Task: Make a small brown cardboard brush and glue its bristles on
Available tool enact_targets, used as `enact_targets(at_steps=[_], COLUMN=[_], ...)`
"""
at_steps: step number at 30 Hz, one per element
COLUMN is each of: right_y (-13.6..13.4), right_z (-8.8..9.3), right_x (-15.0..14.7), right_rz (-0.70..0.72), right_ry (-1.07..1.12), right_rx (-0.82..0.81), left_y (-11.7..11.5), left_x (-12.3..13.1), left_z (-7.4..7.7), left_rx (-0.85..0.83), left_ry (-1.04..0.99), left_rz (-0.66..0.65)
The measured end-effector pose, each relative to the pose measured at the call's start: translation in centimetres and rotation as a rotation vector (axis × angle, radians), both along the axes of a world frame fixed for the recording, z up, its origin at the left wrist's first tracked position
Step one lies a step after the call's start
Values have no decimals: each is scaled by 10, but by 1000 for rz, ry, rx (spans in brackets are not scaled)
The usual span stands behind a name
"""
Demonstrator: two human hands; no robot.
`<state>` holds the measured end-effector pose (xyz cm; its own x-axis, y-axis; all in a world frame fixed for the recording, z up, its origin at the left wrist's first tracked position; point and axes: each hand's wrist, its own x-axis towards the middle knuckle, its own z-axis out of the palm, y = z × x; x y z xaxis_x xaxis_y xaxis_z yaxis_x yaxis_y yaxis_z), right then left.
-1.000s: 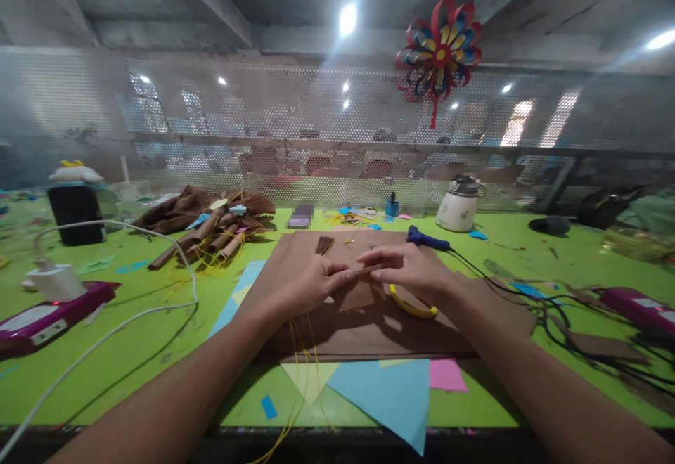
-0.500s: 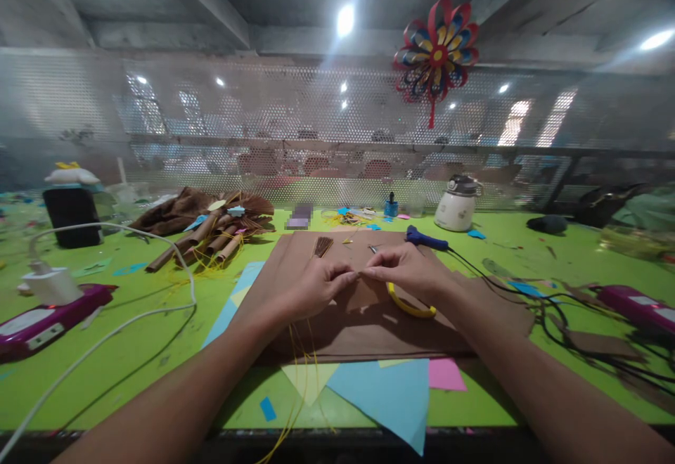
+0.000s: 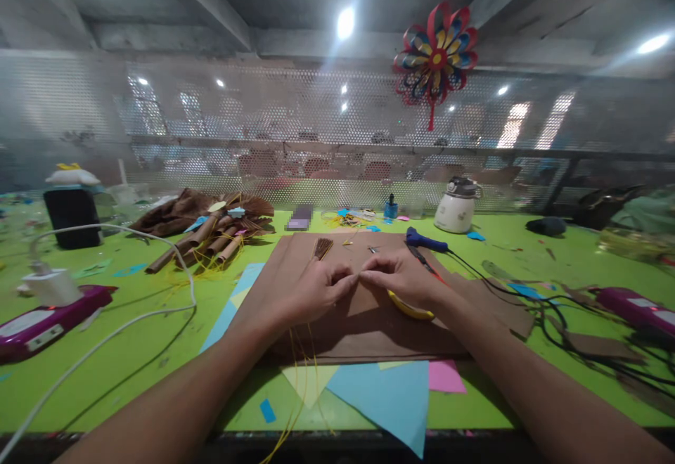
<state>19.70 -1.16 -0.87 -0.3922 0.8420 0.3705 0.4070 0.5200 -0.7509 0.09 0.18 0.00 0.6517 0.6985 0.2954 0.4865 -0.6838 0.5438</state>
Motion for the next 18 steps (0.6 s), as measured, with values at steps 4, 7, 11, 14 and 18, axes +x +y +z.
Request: enact_targets(at_steps=[4,7,11,14,18], right_y=[-3,-5,-6,-2,6], right_z=[3,6,7,4,0], right_x=[0,0,1,3,8], right_rz=[-17,-16,25,31,19], right_ry=[-61,-113,-119,-82,-4], right_rx=[24,9,-28,-91,-160], left_y=[-1,-1,0,2,3], left_x=[-1,-2,-3,-3,-4], left_z=[4,4,4,4,3], left_rx=[-87,-105,-95,-81,-33], left_ry=[-17,-12,29,50,61], left_rz=[-31,-50,-43,-52,-48])
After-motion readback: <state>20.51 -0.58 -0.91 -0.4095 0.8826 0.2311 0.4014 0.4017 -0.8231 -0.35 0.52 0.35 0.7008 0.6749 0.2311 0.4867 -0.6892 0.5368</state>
